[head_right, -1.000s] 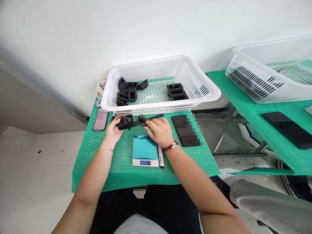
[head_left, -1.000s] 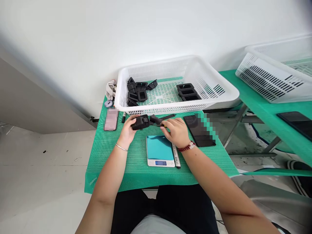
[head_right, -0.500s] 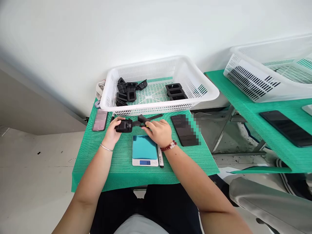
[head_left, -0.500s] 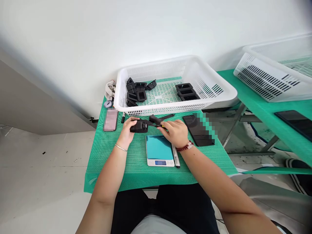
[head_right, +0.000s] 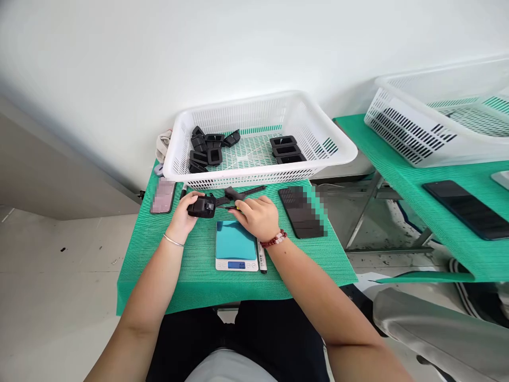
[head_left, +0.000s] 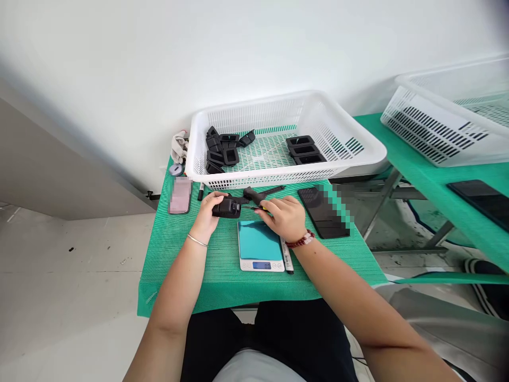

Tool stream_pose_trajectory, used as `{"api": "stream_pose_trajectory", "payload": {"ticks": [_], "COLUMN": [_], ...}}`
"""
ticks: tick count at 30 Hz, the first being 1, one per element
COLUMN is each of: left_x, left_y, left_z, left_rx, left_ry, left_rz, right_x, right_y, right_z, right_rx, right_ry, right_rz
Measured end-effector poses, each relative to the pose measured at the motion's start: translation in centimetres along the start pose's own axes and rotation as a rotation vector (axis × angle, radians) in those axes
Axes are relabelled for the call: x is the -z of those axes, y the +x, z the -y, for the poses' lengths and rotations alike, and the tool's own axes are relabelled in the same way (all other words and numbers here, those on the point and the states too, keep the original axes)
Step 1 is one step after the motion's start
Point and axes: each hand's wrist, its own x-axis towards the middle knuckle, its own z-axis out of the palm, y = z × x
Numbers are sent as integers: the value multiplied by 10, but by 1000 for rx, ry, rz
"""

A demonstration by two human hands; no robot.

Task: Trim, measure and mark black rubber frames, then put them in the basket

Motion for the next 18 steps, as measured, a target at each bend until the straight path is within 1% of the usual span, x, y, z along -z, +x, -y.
{"api": "stream_pose_trajectory", "payload": {"ticks": [3, 6, 9, 14, 16, 18], "left_x": [0, 0, 0, -2, -2, -2], "left_y": [1, 1, 1, -1, -1, 0], "left_z": [0, 1, 2, 4, 4, 4], "left_rx": [2, 19, 33, 26, 25, 33], "left_ry": [-9, -10, -19, -28, -30, -34], "left_rz": [-38, -68, -33, 76, 69, 29], "right_x": [1, 2, 1, 0, 0, 2], "right_y": [0, 0, 1, 0, -2, -2], "right_z": [-1, 1, 2, -3, -5, -5], "right_rx": [-20, 28, 27, -96, -113, -77], "right_ry": [20, 59, 43, -29, -23, 10], "right_rz": [6, 53, 69, -1, -8, 0]}}
